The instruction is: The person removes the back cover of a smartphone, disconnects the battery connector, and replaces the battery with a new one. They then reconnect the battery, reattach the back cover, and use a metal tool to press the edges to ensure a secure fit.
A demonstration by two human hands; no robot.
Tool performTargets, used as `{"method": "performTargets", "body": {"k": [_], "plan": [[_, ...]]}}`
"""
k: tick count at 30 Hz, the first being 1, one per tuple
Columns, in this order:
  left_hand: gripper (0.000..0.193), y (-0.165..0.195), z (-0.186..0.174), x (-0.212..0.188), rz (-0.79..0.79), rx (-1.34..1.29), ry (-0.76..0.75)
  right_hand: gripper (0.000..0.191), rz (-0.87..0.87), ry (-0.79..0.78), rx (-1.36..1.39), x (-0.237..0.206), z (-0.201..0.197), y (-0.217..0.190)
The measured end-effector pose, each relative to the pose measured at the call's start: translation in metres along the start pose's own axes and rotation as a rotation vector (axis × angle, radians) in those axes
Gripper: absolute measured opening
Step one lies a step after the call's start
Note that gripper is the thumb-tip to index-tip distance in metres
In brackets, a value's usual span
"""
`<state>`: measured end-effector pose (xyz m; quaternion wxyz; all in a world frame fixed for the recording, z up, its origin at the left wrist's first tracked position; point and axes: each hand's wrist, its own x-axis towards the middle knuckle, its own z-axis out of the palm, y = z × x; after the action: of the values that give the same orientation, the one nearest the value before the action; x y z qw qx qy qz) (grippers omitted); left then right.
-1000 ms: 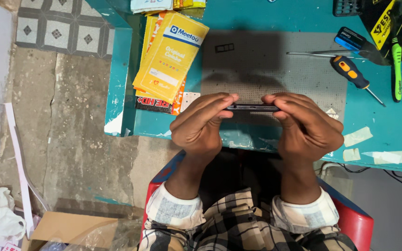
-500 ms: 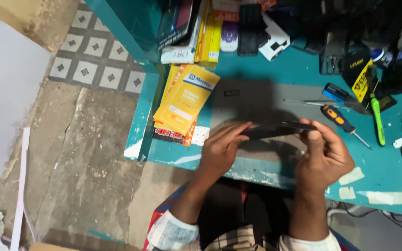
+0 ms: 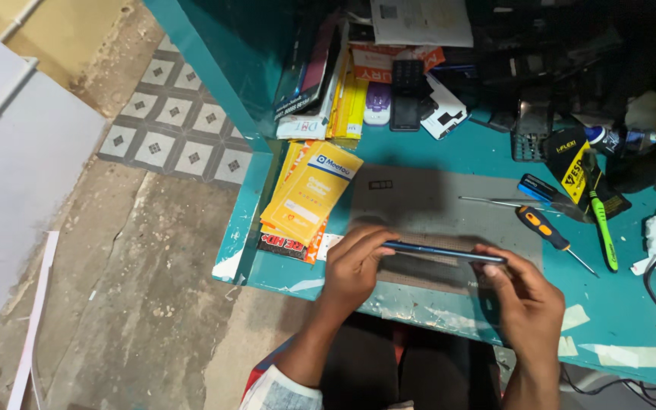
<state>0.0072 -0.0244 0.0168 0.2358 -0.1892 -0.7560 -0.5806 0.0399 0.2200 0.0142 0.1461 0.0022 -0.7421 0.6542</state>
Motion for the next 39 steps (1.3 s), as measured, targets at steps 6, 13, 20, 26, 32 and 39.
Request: {"method": "performTargets", "body": {"k": [6, 13, 20, 26, 32, 39], "plan": [[0.023, -0.019, -0.005, -0.007, -0.093, -0.206, 0.022, 0.033, 0.054, -0.055, -0.262, 0.004, 0.013, 0.002], [0.032, -0.046, 0.001, -0.019, -0.351, -0.368, 0.078, 0.031, -0.063, -0.057, -0.437, 0.0, 0.02, 0.01], [0.042, -0.047, 0.017, -0.024, -0.204, -0.434, 0.193, 0.032, -0.178, -0.11, -0.47, -0.005, 0.015, 0.015], [0.074, -0.043, 0.025, -0.024, -0.557, -0.871, 0.211, 0.036, -0.213, -0.233, -0.444, -0.003, 0.015, 0.018], [0.103, -0.038, 0.024, -0.024, -0.538, -0.957, 0.129, 0.038, -0.249, -0.303, -0.501, -0.006, 0.012, 0.016], [0.125, -0.036, 0.024, -0.025, -0.502, -0.96, 0.077, 0.048, -0.298, -0.383, -0.556, -0.005, 0.011, 0.01]]}}
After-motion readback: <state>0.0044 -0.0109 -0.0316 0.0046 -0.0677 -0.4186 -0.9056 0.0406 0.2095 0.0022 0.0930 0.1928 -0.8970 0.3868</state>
